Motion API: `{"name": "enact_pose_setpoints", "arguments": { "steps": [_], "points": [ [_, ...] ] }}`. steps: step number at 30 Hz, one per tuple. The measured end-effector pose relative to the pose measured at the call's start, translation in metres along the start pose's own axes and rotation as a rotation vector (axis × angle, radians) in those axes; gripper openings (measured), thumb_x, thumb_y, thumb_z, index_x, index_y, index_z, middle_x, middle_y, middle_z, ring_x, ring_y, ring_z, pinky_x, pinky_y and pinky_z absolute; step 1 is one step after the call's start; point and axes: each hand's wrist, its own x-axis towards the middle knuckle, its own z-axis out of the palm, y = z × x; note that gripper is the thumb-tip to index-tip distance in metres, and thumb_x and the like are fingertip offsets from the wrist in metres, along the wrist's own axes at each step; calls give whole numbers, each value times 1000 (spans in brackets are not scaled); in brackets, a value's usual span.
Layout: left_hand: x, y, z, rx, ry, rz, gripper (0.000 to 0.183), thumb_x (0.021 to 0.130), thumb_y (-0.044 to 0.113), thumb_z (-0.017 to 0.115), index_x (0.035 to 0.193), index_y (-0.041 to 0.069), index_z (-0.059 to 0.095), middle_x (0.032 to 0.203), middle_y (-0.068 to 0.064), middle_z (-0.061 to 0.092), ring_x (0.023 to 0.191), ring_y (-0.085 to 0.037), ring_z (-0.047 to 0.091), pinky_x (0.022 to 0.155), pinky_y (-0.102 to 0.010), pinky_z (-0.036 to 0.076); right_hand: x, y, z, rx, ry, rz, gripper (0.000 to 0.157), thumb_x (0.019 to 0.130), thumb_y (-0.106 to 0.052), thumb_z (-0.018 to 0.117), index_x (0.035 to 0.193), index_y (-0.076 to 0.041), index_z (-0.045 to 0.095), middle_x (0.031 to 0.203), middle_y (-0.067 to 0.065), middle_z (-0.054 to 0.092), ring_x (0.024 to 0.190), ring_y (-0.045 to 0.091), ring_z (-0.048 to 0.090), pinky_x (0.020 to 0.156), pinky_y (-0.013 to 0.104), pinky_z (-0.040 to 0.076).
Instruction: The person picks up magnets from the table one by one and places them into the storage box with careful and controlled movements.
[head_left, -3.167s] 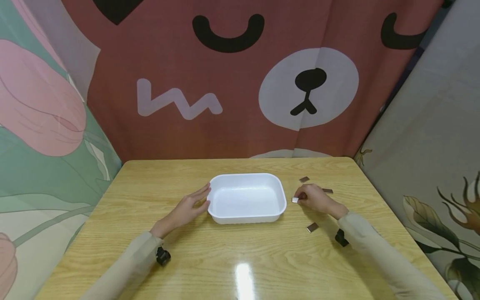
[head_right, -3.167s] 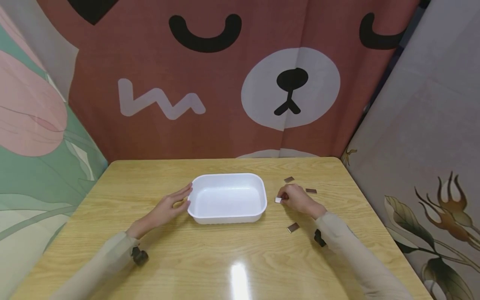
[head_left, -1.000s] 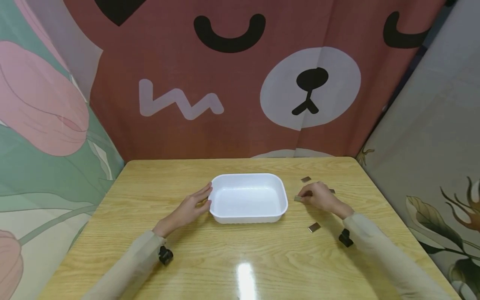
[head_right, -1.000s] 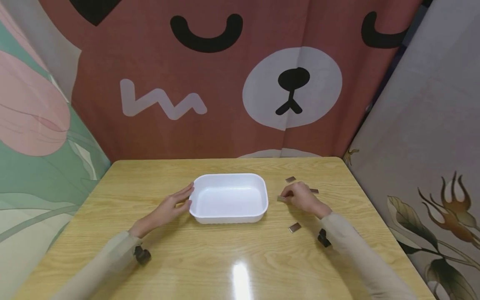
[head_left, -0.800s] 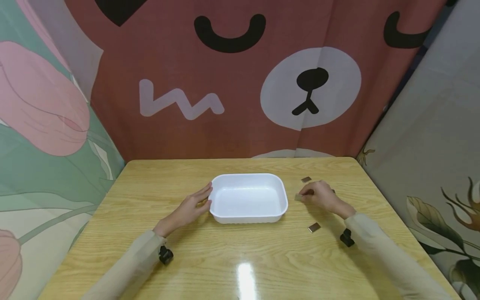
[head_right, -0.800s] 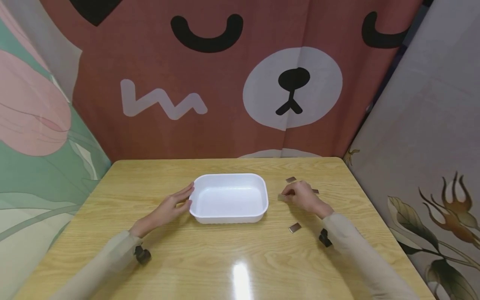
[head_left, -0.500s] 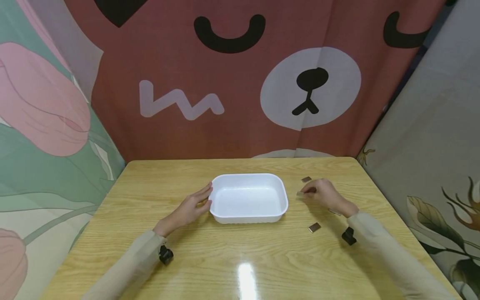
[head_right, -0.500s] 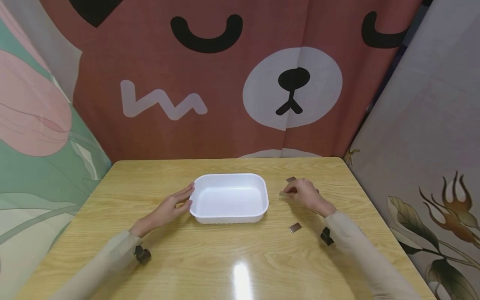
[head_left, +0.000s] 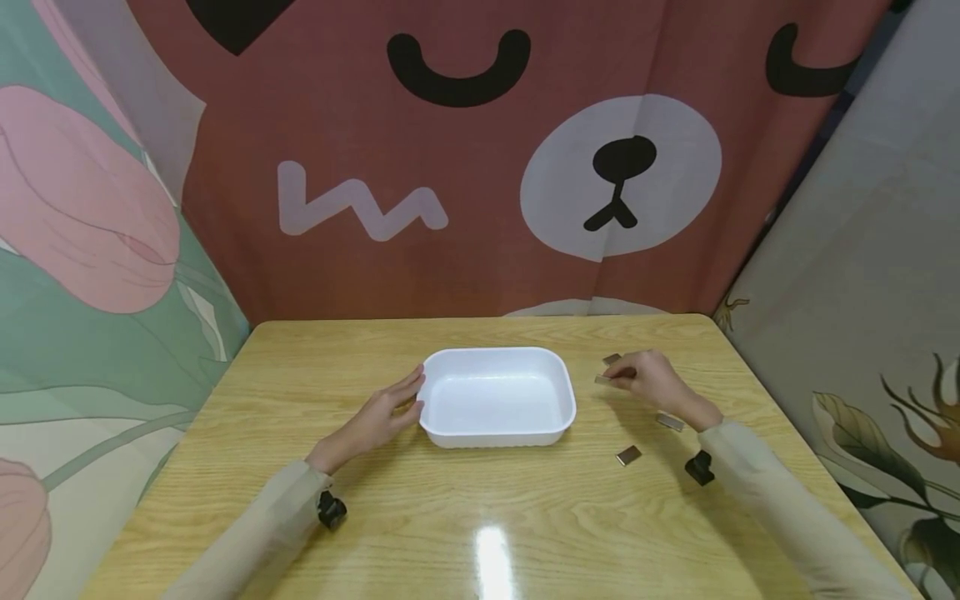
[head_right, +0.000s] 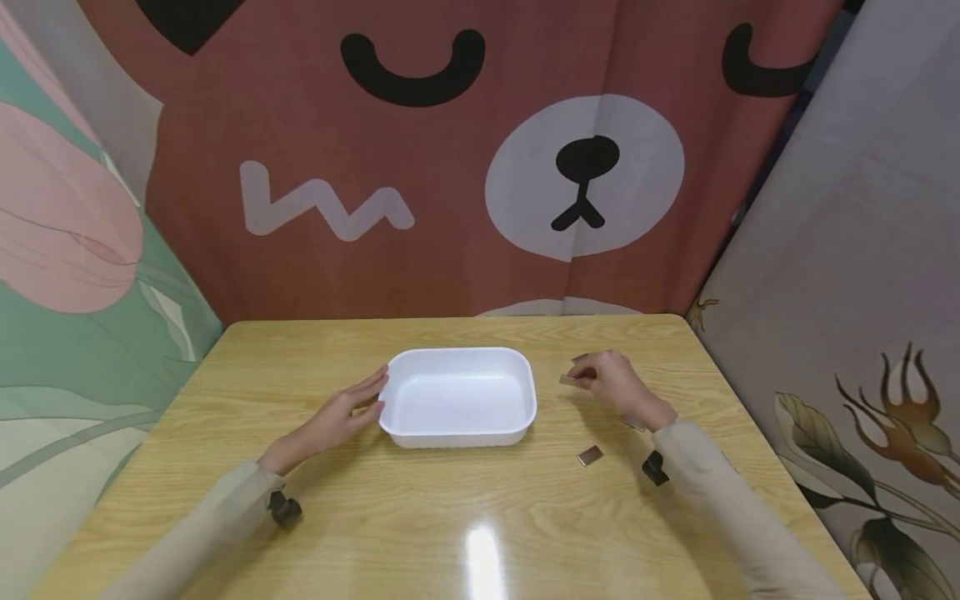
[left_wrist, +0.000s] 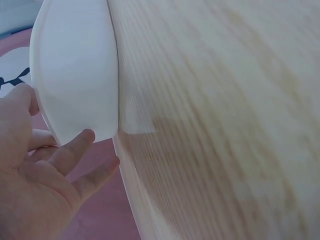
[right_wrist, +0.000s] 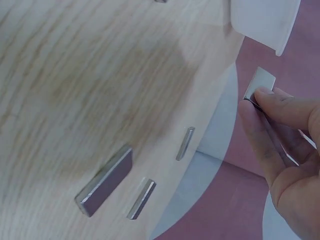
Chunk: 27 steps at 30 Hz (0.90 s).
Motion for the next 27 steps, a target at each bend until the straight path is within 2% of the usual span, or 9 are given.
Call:
{"name": "enact_pose_setpoints", "arguments": {
  "steps": [5, 9, 18, 27],
  "points": [
    [0, 3, 0, -12, -4, -14, 54, 103, 15, 56, 147, -9, 36, 158, -15, 22, 138, -31, 36, 104, -36, 43, 2, -4, -2, 8, -5, -16, 16, 80, 7, 78, 92, -3, 79, 90, 10, 74, 78, 22, 70, 66, 34, 61],
    [0, 3, 1, -5, 0, -24, 53, 103, 13, 56, 146, -9, 37, 158, -14, 22, 139, -30, 34, 105, -36, 42, 4, -6, -3, 30, -13, -19, 16, 81, 7, 77, 93, -2, 79, 92, 11, 74, 79, 23, 71, 67, 35, 62],
    [0, 4, 1, 2, 8, -17, 52, 102, 11, 58, 145, -10, 38, 157, -16, 23, 139, -31, 34, 105, -37, 42, 5, -11, -4, 121, -3, 35, 15, 82, 5, 77, 94, -3, 79, 99, 17, 73, 81, 24, 71, 66, 28, 61],
    [-1, 4, 0, 9, 8, -8, 52, 102, 11, 57, 145, -9, 38, 157, -19, 24, 139, -32, 33, 103, -37, 44, 7, -14, -3, 156, -1, 54, 15, 82, 5, 77, 95, -2, 78, 97, 15, 74, 78, 22, 71, 64, 24, 60]
  ]
}}
